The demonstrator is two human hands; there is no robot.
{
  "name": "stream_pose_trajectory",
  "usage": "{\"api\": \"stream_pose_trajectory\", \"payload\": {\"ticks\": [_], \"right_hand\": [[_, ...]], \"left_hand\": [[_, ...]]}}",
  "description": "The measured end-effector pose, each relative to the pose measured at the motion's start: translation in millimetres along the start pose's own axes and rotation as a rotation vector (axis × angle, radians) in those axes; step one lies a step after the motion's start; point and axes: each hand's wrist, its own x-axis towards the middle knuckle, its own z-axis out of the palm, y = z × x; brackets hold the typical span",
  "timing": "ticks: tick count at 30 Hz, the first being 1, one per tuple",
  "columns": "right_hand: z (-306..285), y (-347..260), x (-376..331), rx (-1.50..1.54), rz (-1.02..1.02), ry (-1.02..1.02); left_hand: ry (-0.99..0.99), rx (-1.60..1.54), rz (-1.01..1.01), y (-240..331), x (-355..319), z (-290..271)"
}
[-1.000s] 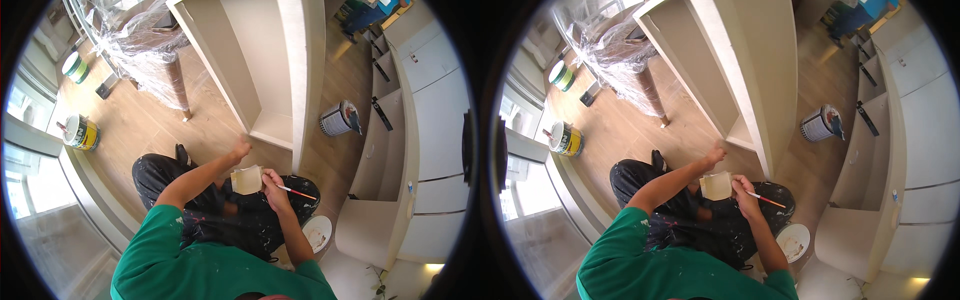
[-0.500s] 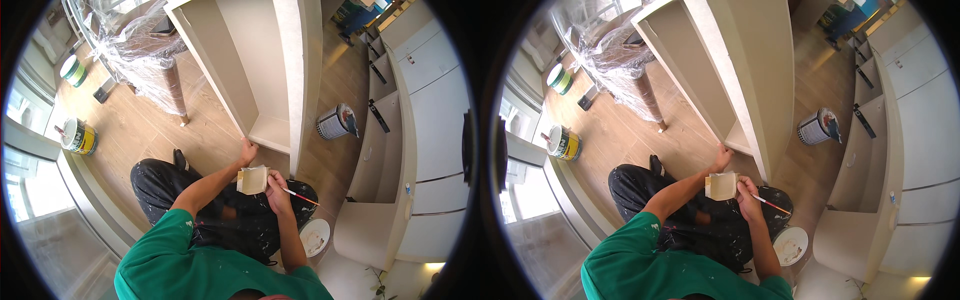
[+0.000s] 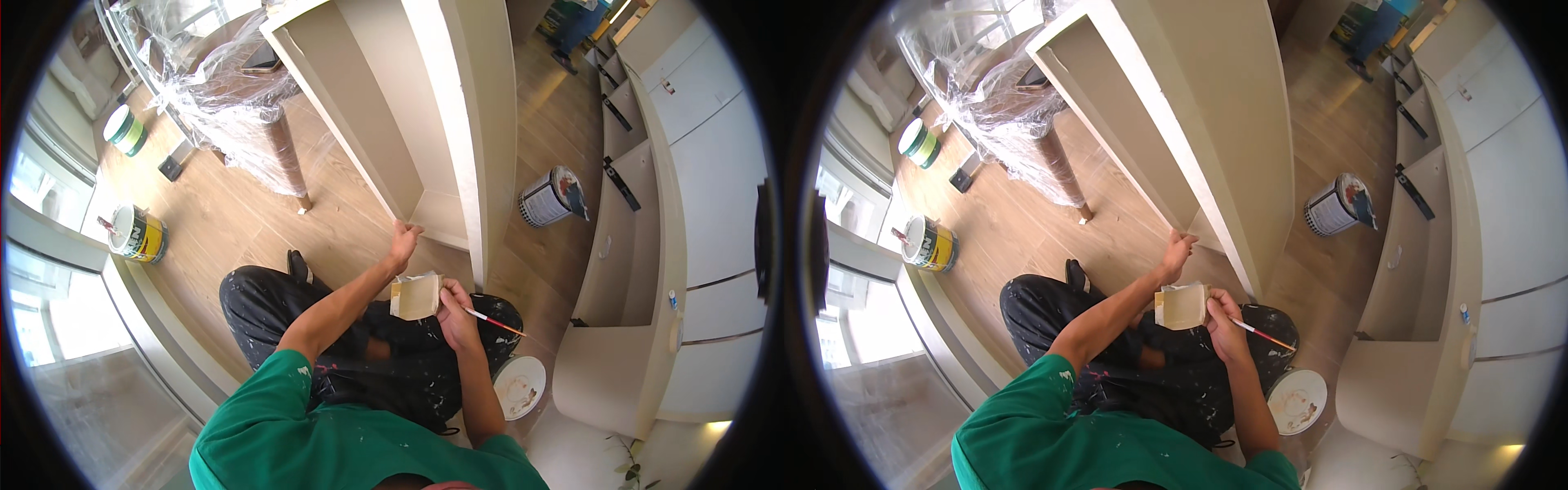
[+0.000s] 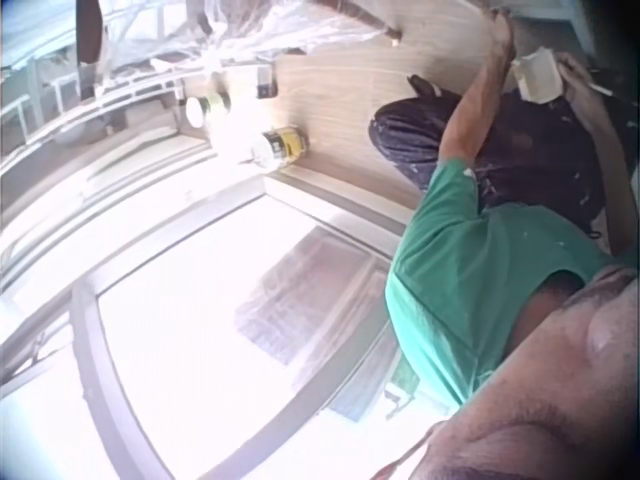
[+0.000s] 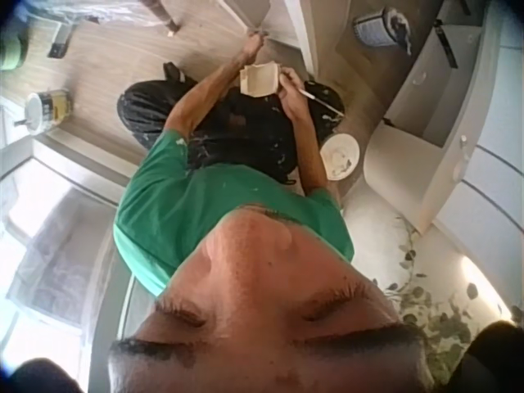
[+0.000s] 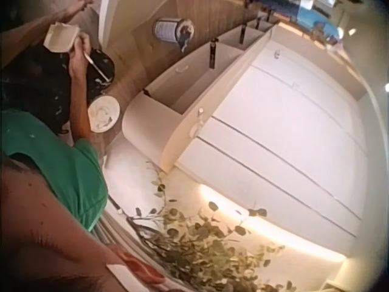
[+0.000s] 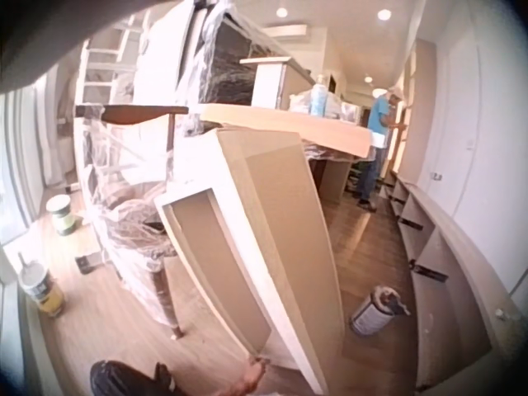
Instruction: The person paints a wooden furniture component using a thin brush and a small container of white paint, applying it to the edges and inner surfaces while sitting on the floor.
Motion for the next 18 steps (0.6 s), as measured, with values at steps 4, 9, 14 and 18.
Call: {"api": "stream_pose_trajectory", "payload": {"ticks": [4,9,14,18], "right_hand": [[4,-3,0,0.031,-0.013,-0.016],[6,-4,-1,0.036,0.003,0.000],[1,0,-1,0.051,0.005,0.008],[0,2,1,0.043,0.019,-0.006]], "left_hand": [[0.053,0.014,0.096,7,-1,0],[-0.003,0.061,0.203,19,-6,-15],[0.150,-0.094,0.430,36,-19,-62],[0.374,-0.215,0.236,29,-16,-57]]}}
